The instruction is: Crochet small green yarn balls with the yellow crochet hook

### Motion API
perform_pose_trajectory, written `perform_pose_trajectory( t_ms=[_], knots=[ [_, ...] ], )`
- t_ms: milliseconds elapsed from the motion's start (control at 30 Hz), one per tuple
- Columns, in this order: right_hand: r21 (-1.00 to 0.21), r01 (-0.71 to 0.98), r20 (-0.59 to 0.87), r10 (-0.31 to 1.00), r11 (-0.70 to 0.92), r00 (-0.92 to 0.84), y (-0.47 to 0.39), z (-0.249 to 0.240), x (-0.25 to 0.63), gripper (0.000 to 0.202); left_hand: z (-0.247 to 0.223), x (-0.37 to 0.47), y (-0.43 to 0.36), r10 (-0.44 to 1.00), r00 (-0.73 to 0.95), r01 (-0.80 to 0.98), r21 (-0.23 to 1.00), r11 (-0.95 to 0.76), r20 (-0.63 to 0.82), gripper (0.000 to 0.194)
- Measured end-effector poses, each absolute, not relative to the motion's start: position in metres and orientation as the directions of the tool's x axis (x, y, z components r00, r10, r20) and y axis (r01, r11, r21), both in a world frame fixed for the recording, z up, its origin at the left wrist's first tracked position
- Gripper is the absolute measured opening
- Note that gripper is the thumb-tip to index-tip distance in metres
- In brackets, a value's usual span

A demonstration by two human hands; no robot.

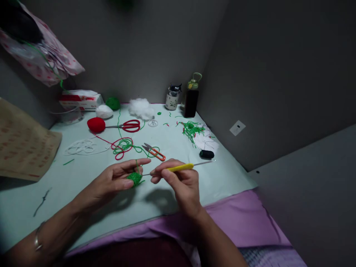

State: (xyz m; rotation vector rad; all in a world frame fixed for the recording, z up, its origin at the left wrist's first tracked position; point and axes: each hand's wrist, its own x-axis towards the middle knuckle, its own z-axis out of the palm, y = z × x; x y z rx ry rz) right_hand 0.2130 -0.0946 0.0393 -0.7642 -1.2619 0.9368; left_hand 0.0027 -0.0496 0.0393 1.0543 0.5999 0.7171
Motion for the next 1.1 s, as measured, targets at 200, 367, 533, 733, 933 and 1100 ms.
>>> perform_pose_trajectory(
  t_ms=[200, 367, 533, 733, 933, 1100],
  knots=[
    [-0.883, -0.383, 0.284, 0.959, 0.27, 0.021, -0.091, 0.033, 0.201, 0.012, 0.041, 0.005, -0.051, 0.757, 0.648, -0.225, 0.929, 0.295, -0.083, 0.055],
    [-0.865, -0.192, 0.444, 0.885, 0.464, 0.139, -0.087, 0.023, 0.184, 0.01, 0.042, 0.011, -0.05, 0.812, 0.579, -0.256, 0.93, 0.265, -0.071, 0.061],
    [-0.879, -0.162, 0.437, 0.894, 0.448, 0.101, -0.077, 0.021, 0.178, 0.011, 0.039, 0.01, -0.044, 0.847, 0.53, -0.281, 0.936, 0.213, -0.034, 0.056],
    [-0.877, -0.131, 0.449, 0.886, 0.462, 0.119, -0.073, 0.021, 0.176, 0.011, 0.039, 0.008, -0.044, 0.844, 0.533, -0.335, 0.9, 0.278, -0.062, 0.06],
    [-0.838, -0.103, 0.527, 0.843, 0.536, 0.107, -0.077, 0.023, 0.173, 0.013, 0.038, 0.006, -0.045, 0.831, 0.554, -0.3, 0.92, 0.252, -0.047, 0.065],
    [-0.835, -0.074, 0.537, 0.837, 0.545, 0.105, -0.078, 0.021, 0.173, 0.015, 0.037, 0.007, -0.043, 0.822, 0.568, -0.253, 0.942, 0.219, -0.039, 0.06]
  ],
)
